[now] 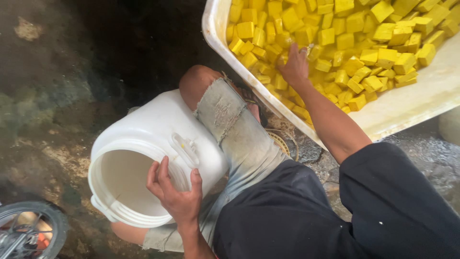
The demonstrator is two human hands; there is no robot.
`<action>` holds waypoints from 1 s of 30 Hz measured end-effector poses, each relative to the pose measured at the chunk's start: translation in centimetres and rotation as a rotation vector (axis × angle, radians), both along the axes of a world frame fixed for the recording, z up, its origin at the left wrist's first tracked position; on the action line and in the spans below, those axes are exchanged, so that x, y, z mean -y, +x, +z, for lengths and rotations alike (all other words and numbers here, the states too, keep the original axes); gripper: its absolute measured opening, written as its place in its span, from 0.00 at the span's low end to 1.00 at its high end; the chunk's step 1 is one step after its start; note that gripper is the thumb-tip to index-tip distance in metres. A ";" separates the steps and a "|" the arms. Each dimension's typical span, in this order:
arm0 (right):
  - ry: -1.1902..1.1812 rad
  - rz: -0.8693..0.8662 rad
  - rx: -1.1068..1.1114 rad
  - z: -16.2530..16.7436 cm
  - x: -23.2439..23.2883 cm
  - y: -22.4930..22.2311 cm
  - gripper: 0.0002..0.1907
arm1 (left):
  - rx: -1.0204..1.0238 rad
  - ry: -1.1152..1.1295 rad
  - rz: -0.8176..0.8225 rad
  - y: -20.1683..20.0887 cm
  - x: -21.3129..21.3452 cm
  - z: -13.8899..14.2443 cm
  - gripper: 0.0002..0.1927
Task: The person sits on the ground and transfers yellow blocks by hand from a large white tub into a white plastic bucket, placing and arranging them inside the bucket. They repeatedly grab handfuls of blocks from the tub and pack them into the bucket throughout the clip.
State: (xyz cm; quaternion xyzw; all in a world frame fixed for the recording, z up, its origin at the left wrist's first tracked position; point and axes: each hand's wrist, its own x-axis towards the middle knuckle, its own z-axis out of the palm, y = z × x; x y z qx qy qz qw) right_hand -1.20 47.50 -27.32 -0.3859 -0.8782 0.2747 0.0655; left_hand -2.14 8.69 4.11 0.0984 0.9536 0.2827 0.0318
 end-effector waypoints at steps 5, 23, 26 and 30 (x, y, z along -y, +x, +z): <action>-0.089 0.008 -0.001 1.1 -1.7 1.3 0.23 | -0.021 -0.036 -0.014 -0.1 0.2 0.0 0.34; -0.260 0.042 0.057 -0.3 3.7 2.3 0.38 | -0.047 -0.068 -0.018 -0.6 -0.4 0.2 0.31; -0.326 0.037 0.115 0.3 2.2 1.7 0.41 | -0.038 -0.065 -0.012 -0.7 -0.5 0.1 0.31; -0.458 0.053 0.216 0.9 -2.2 1.0 0.33 | -0.041 -0.075 -0.016 -0.7 -0.5 0.1 0.31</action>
